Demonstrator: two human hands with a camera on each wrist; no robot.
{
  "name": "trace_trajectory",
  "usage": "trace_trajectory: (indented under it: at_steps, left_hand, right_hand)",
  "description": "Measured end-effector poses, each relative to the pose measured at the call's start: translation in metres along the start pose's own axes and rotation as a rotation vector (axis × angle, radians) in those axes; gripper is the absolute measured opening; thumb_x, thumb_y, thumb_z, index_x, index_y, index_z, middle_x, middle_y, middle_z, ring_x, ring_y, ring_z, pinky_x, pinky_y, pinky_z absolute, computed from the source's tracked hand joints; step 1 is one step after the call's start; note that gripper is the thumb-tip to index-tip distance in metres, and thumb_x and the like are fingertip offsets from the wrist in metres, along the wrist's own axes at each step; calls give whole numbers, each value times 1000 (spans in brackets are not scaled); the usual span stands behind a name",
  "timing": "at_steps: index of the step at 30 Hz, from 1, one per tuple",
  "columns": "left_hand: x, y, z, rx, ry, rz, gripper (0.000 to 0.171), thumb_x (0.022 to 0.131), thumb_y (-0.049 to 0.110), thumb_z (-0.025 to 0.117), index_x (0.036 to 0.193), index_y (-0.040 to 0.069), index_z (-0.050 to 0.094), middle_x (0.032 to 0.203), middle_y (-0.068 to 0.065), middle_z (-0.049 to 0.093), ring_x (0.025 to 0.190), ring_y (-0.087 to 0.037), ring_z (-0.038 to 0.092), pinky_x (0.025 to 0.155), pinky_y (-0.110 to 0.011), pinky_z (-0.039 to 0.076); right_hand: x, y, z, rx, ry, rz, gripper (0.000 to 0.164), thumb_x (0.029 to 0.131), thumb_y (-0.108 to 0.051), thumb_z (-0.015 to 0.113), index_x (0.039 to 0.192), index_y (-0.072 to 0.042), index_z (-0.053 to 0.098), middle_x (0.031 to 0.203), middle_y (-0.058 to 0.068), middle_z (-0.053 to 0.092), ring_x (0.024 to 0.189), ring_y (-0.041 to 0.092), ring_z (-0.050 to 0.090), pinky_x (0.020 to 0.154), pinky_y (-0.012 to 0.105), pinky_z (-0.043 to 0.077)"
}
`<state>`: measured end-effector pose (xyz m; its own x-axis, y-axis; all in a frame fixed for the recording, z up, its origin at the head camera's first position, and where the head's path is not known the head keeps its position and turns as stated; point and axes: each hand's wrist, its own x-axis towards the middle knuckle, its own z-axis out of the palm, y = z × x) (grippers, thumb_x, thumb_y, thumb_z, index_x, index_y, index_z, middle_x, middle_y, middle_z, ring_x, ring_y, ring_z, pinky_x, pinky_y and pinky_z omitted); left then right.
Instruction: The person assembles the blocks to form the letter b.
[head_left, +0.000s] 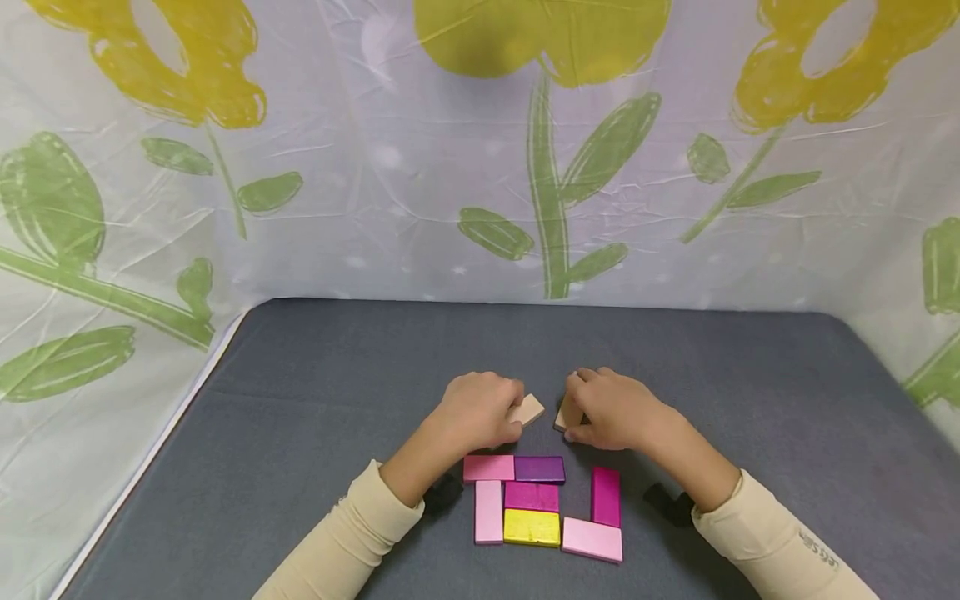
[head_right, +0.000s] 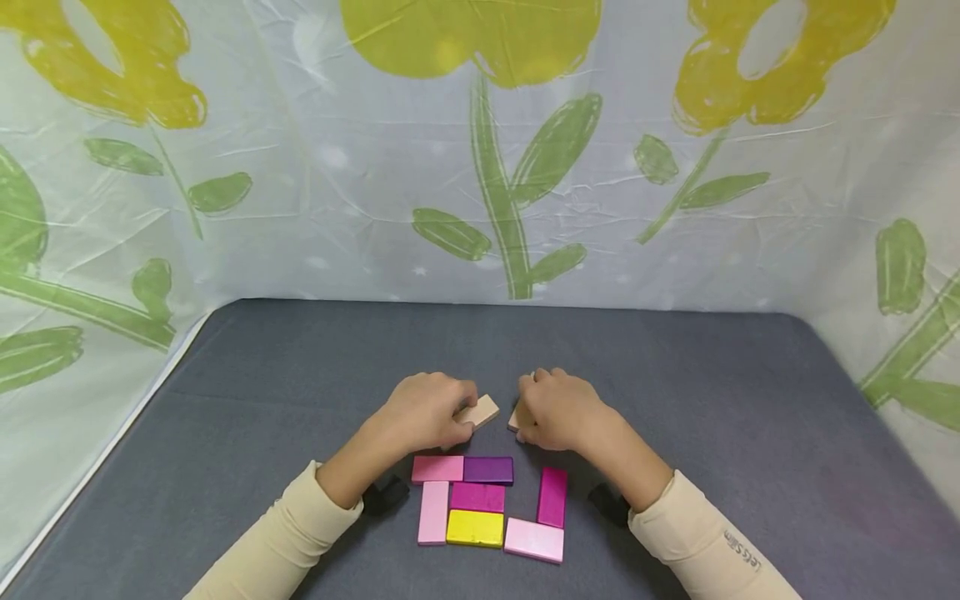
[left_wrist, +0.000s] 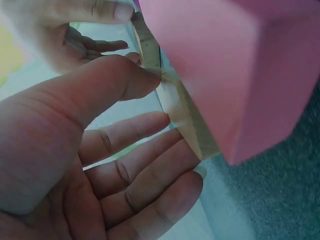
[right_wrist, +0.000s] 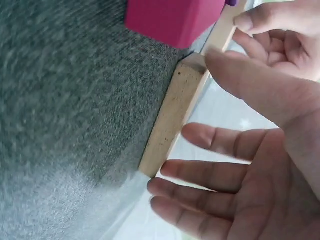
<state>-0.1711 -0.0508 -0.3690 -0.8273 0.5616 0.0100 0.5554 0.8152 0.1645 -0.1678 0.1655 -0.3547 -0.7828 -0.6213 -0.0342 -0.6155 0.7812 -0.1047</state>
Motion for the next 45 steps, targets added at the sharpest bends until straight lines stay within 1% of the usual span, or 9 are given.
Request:
trace_trajectory:
  at_steps: [6, 13, 19, 24, 28, 31, 35, 39, 45]
  left_hand:
    - [-1, -2, 1, -10, -2, -12, 22, 83, 22, 72, 104, 19, 76, 72, 7, 60, 58, -12, 51, 47, -31, 39]
    - [1, -3, 1, 17, -6, -35, 9, 86, 24, 70, 92, 20, 76, 67, 6, 57, 58, -13, 50, 45, -31, 40]
    - [4, -3, 3, 6, 25, -76, 12, 88, 24, 70, 78, 16, 70, 65, 4, 57, 57, -13, 51, 45, -31, 40]
    - [4, -1, -5, 37, -97, -77, 22, 84, 34, 79, 77, 18, 65, 67, 4, 57, 61, -14, 52, 51, -34, 44]
    - [4, 1, -15, 64, -227, -58, 33, 74, 34, 89, 87, 16, 64, 72, 4, 56, 69, -15, 54, 59, -36, 47]
    - [6, 1, -18, 72, -269, -57, 37, 72, 28, 92, 93, 14, 65, 77, 3, 57, 73, -16, 55, 63, -36, 50]
    - [10, -1, -16, 67, -265, -70, 42, 76, 27, 89, 107, 11, 66, 85, 0, 62, 78, -17, 58, 68, -39, 52]
    - [13, -5, -11, 48, -245, -89, 61, 81, 33, 85, 132, 9, 62, 105, -4, 68, 88, -19, 60, 75, -42, 52]
    - [11, -10, -9, 46, -218, -107, 74, 83, 40, 83, 145, 11, 55, 129, -8, 59, 104, -26, 62, 82, -45, 53]
  right_hand:
    - [1, 1, -1, -6, -2, -16, 36, 75, -23, 89, 88, -9, 59, 80, -1, 57, 71, 22, 59, 61, 37, 50]
    - [16, 12, -2, 15, 26, -36, 35, 73, -19, 91, 85, -7, 60, 76, 0, 59, 68, 20, 61, 60, 36, 50]
    - [30, 26, 6, 131, 108, -38, 25, 76, -15, 89, 86, -8, 67, 79, 0, 65, 69, 15, 59, 63, 36, 50]
    - [42, 30, 8, 146, 85, -8, 18, 79, -13, 86, 77, -12, 68, 74, -4, 61, 65, 12, 52, 61, 34, 46]
    - [54, 28, 2, 111, 33, 18, 14, 81, -10, 84, 78, -9, 70, 69, -4, 58, 62, 13, 50, 59, 33, 44]
    - [64, 28, -1, 108, -5, 19, 11, 83, -7, 81, 79, -7, 71, 66, -2, 56, 61, 14, 48, 59, 33, 42]
    - [76, 33, -3, 126, -48, 12, 4, 86, -4, 77, 87, -4, 73, 72, 1, 61, 66, 17, 53, 63, 35, 46]
    - [86, 36, -5, 127, -78, 14, 14, 86, -3, 76, 101, -1, 75, 85, 3, 67, 78, 21, 61, 72, 39, 51]
    - [100, 31, -9, 148, -120, 38, 4, 90, -3, 72, 94, -4, 73, 79, 3, 62, 73, 20, 54, 68, 37, 46]
